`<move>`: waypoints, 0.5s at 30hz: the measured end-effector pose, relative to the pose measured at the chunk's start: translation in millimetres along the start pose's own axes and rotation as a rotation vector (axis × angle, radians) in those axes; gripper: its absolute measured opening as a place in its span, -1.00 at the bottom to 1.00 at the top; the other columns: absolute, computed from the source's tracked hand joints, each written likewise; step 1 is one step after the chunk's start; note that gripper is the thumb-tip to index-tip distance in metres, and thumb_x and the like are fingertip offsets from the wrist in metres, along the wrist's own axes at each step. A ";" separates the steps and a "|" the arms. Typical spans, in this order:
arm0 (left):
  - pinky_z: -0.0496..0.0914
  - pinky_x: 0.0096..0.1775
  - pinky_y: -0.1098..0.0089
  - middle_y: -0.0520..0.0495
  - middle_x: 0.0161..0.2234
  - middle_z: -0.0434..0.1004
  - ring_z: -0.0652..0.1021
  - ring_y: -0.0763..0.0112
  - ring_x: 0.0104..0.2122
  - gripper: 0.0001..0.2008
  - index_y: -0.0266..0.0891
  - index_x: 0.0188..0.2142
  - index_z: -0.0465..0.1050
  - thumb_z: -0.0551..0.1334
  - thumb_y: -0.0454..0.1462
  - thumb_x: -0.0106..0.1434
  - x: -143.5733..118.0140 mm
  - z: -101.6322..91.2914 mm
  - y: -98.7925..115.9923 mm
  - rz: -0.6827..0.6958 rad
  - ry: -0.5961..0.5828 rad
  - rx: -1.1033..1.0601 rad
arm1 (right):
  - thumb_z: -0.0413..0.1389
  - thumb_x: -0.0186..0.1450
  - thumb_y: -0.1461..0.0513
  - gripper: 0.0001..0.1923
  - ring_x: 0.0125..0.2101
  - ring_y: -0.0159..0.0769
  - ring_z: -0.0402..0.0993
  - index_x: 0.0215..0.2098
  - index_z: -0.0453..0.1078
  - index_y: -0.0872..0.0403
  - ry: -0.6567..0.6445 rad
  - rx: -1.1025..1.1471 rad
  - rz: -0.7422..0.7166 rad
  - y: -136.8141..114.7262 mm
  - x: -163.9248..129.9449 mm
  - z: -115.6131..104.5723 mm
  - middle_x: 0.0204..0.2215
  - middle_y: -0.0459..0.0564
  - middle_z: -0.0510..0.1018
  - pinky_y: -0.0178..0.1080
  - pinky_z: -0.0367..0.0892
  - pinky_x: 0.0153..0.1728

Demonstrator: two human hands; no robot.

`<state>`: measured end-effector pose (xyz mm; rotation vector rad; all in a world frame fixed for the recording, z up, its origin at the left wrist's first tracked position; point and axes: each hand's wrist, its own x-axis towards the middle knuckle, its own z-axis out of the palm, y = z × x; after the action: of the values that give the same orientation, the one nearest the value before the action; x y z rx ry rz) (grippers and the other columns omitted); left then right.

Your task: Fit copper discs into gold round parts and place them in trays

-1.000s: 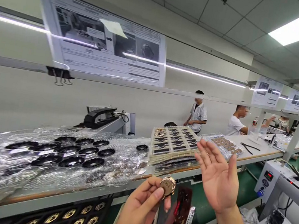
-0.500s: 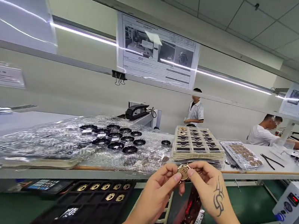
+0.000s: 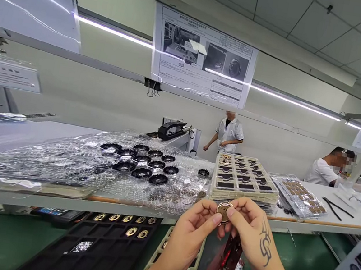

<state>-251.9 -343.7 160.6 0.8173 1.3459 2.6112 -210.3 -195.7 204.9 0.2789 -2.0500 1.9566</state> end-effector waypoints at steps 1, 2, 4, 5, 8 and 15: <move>0.49 -0.33 0.43 0.02 -0.45 0.62 0.59 0.43 -0.47 -0.60 -0.23 -0.27 0.47 0.54 -0.01 0.26 1.3 -0.2 0.1 -0.001 -0.005 -0.012 | 0.38 0.38 -0.07 -0.61 -0.52 -0.37 0.45 -0.23 0.52 0.07 -0.010 0.021 0.007 0.6 2.0 0.1 -0.50 -0.12 0.59 -0.32 0.29 -0.46; 0.49 -0.32 0.43 0.02 -0.44 0.63 0.60 0.43 -0.46 -0.60 -0.23 -0.27 0.47 0.54 -0.02 0.27 2.5 -0.3 0.5 -0.003 -0.010 -0.024 | 0.38 0.38 -0.06 -0.62 -0.52 -0.38 0.45 -0.24 0.52 0.07 -0.022 0.041 0.017 1.0 3.8 0.4 -0.51 -0.12 0.58 -0.33 0.27 -0.47; 0.50 -0.31 0.42 0.00 -0.44 0.64 0.61 0.42 -0.45 -0.62 -0.22 -0.26 0.47 0.53 -0.03 0.29 4.4 -1.1 1.7 -0.009 -0.022 -0.044 | 0.37 0.40 -0.04 -0.64 -0.53 -0.39 0.45 -0.25 0.51 0.06 -0.048 0.073 0.041 1.1 7.0 1.0 -0.51 -0.14 0.57 -0.34 0.25 -0.49; 0.51 -0.29 0.41 -0.01 -0.42 0.65 0.62 0.40 -0.43 -0.63 -0.22 -0.24 0.47 0.52 -0.03 0.30 5.1 -2.2 2.0 -0.011 -0.034 -0.054 | 0.37 0.40 -0.04 -0.65 -0.53 -0.39 0.45 -0.26 0.50 0.06 -0.063 0.087 0.054 1.0 8.8 0.9 -0.52 -0.15 0.55 -0.34 0.24 -0.49; 0.53 -0.23 0.36 -0.07 -0.30 0.69 0.66 0.33 -0.35 -0.62 -0.20 -0.14 0.48 0.54 -0.04 0.29 4.8 -10.5 -3.5 -0.041 -0.094 -0.080 | 0.37 0.40 -0.04 -0.65 -0.53 -0.39 0.42 -0.26 0.51 0.06 -0.073 0.089 0.073 -0.3 16.2 -2.8 -0.51 -0.15 0.54 -0.33 0.25 -0.48; 0.49 -0.22 0.34 -0.01 -0.31 0.66 0.65 0.32 -0.31 -0.57 -0.13 -0.21 0.59 0.58 0.08 0.17 -20.8 -38.7 -54.6 -0.467 -0.466 -0.013 | 0.38 0.32 -0.12 -0.59 -0.48 -0.33 0.43 -0.27 0.54 0.04 -0.010 -0.183 -0.018 -23.7 50.8 -25.4 -0.43 -0.08 0.59 -0.30 0.28 -0.48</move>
<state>-262.0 -345.4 91.3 0.9040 1.2021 1.9243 -248.1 -168.7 245.3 0.2656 -2.2068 1.7450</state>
